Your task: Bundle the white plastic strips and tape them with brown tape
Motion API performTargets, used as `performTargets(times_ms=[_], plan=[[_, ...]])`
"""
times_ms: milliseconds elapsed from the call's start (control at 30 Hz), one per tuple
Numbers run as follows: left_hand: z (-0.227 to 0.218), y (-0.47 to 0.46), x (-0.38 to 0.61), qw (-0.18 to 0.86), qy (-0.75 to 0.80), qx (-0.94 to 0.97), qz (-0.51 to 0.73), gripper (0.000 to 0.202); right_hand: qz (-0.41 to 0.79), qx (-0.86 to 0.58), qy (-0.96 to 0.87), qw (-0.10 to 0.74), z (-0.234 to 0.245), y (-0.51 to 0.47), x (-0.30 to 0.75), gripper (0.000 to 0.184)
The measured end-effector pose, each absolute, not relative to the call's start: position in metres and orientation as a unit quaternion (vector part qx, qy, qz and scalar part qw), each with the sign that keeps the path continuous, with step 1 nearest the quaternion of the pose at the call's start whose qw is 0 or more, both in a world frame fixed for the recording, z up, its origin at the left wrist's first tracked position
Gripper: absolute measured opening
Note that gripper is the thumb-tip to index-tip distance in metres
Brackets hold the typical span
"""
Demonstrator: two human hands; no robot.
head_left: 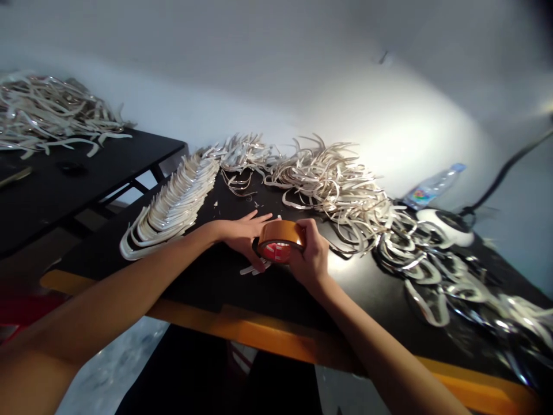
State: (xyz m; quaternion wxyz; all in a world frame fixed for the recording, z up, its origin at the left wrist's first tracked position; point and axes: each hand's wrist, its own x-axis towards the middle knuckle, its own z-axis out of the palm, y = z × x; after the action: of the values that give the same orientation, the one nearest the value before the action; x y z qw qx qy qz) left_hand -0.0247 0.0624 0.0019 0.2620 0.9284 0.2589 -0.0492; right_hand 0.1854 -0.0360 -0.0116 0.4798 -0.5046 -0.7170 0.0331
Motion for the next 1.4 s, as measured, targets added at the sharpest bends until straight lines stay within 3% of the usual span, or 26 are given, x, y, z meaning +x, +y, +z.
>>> performTargets(times_ms=[333, 667, 967, 1067, 1233, 1333, 1400], plan=[[0.003, 0.058, -0.029, 0.262, 0.248, 0.932, -0.033, 0.106, 0.025, -0.532, -0.745, 0.400, -0.011, -0.039, 0.178, 0.025], [-0.007, 0.060, -0.025, 0.255, 0.281, 0.925, 0.000, 0.122, 0.090, -0.439, -0.792, 0.415, -0.011, -0.003, 0.198, 0.027], [-0.001, 0.057, -0.021, 0.240, 0.286, 0.928, -0.016, 0.119, 0.085, -0.488, -0.655, 0.571, -0.010, -0.020, 0.189, 0.024], [-0.004, 0.057, -0.020, 0.238, 0.299, 0.924, -0.015, 0.127, 0.087, -0.500, -0.686, 0.522, -0.011, -0.024, 0.185, 0.031], [-0.008, 0.056, -0.023, 0.231, 0.290, 0.929, -0.014, 0.121, 0.066, -0.516, -0.738, 0.430, -0.013, -0.029, 0.180, 0.027], [-0.007, 0.056, -0.025, 0.229, 0.282, 0.931, -0.020, 0.122, 0.052, -0.505, -0.755, 0.416, -0.013, -0.032, 0.180, 0.025], [-0.006, 0.056, -0.026, 0.227, 0.272, 0.935, -0.025, 0.112, 0.051, -0.496, -0.761, 0.416, -0.013, -0.032, 0.180, 0.024]])
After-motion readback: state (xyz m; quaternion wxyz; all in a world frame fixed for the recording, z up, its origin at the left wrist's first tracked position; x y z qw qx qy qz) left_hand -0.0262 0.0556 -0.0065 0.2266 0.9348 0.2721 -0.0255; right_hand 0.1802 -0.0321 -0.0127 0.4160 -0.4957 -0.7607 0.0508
